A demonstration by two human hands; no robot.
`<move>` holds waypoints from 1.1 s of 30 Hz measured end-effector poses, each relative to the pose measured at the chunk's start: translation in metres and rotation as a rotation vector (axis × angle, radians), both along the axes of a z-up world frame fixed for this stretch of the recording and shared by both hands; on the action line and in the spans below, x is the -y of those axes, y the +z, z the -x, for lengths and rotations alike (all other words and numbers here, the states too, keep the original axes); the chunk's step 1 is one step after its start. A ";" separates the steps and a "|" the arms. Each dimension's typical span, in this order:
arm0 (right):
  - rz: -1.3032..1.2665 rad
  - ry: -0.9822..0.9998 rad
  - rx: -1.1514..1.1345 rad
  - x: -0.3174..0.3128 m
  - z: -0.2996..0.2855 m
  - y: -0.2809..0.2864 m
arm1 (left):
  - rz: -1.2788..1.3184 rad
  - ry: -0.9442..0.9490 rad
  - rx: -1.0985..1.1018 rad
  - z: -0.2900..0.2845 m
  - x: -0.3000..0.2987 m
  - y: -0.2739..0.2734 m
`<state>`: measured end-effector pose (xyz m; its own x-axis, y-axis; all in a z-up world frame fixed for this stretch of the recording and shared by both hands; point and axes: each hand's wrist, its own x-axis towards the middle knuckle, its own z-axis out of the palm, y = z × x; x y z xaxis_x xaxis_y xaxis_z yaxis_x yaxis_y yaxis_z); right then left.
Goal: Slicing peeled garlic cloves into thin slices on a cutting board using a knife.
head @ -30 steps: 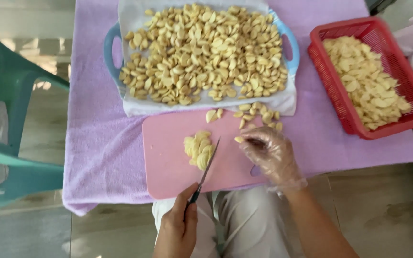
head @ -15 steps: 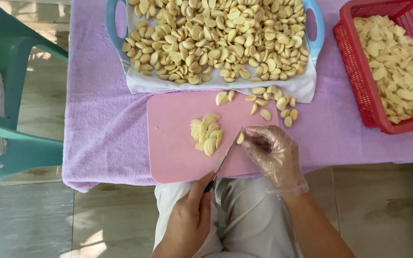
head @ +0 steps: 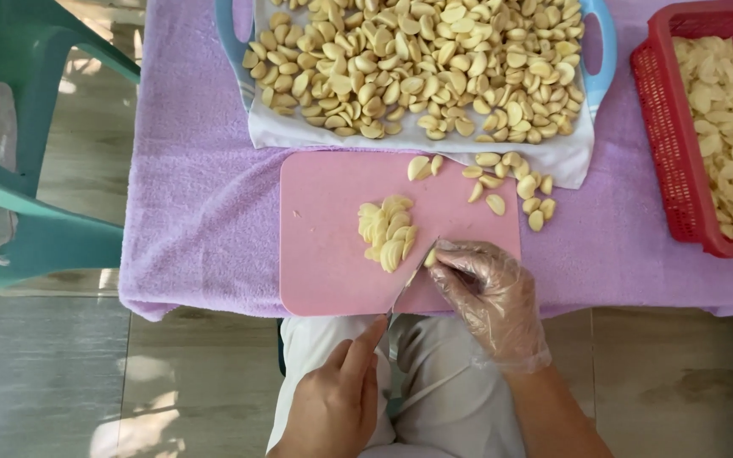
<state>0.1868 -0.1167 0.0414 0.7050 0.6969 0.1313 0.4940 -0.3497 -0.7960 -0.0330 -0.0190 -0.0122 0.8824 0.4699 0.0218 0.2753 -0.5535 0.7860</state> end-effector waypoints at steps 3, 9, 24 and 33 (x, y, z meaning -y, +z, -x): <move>-0.036 -0.051 -0.041 0.002 0.000 -0.011 | 0.106 -0.005 0.004 -0.003 -0.004 0.004; -0.056 -0.033 -0.039 -0.005 0.001 -0.005 | 0.094 -0.017 0.014 -0.002 -0.008 0.002; -0.030 -0.053 0.004 -0.005 -0.002 -0.008 | 0.086 -0.031 0.026 -0.003 -0.008 0.007; -0.048 -0.031 0.002 -0.004 -0.004 -0.010 | 0.100 -0.034 0.023 -0.002 -0.011 0.010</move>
